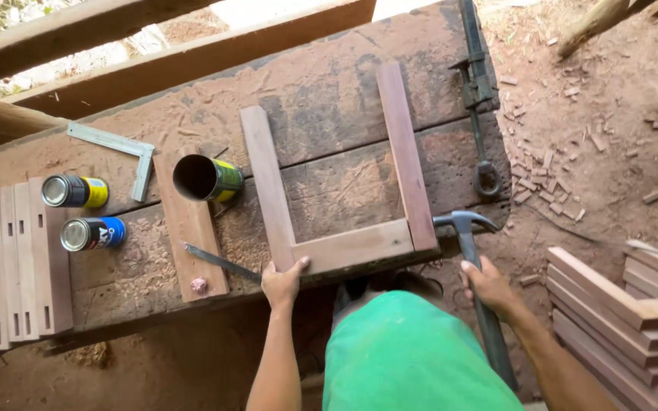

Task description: The person assembles a U-shaped wooden frame by joining three pre-cut planks on a workbench. They use a hammer to tap the joints together and then secure the frame with a long metal bar clamp.

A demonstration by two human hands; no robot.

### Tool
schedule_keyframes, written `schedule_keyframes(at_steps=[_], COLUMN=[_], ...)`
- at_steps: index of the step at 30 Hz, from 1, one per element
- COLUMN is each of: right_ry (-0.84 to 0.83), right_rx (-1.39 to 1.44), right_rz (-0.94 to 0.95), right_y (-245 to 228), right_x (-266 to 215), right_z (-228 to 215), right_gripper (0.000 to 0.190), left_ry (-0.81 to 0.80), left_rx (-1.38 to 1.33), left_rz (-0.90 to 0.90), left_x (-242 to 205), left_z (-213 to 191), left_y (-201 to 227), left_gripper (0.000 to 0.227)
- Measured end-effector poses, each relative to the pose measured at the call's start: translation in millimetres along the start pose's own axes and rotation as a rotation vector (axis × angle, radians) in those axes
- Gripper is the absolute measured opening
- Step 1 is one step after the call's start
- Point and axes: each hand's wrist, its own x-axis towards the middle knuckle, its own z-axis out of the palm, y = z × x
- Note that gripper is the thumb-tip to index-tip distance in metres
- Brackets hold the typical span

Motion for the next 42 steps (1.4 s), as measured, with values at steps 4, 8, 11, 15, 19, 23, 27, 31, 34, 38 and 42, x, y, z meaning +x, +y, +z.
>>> schedule_keyframes(at_steps=[4,8,11,15,19,23,27,31,34,38,42], right_ry=[0.011,-0.003,0.052,-0.075,-0.07,0.054,-0.035,-0.081,-0.074,0.021,-0.049], right_rx=[0.062,0.163,0.193,0.122,0.084,0.149,0.111,0.05,0.073,0.147,0.0], right_rz=[-0.049,0.051,0.024,0.003,0.027,0.028,0.032,0.02,0.032,-0.016,0.015], right_y=[-0.6,-16.7,-47.7,-40.5,-28.6,-49.7,-51.5,-40.6,-27.0,-43.4,-21.1], right_x=[3.7,-12.1,-17.4,-12.0,12.1,6.4,3.8,29.5,34.4,28.9,46.2], right_z=[-3.6,-24.7,-28.2,4.2,-22.0,-27.7,6.8,-16.6,-28.5,-20.9,-2.3], right_gripper=[0.024,0.026,0.026,0.028,0.026,0.026,0.028,0.029,0.032,0.03,0.031], left_ry=[0.021,-0.028,-0.034,-0.048,-0.084,-0.128,-0.149,-0.157,-0.145,-0.115,-0.087], left_rx=[-0.004,-0.006,-0.038,-0.056,-0.038,-0.117,-0.164,-0.065,-0.055,-0.089,-0.053], left_rz=[-0.011,-0.028,-0.021,0.001,0.045,0.076,0.13,0.179,0.225,0.225,0.231], left_x=[-1.6,-10.3,-8.1,-14.5,-3.0,-6.5,-8.1,2.1,3.2,2.1,5.8], left_z=[-1.1,-7.1,-9.3,-18.4,-15.0,-22.4,-26.5,-33.3,-33.7,-32.8,-21.4], left_y=[2.7,7.2,15.3,33.4,19.1,29.7,39.3,34.7,29.4,30.0,33.0], left_gripper=[0.096,0.104,0.107,0.113,0.108,0.109,0.1,0.105,0.102,0.099,0.09])
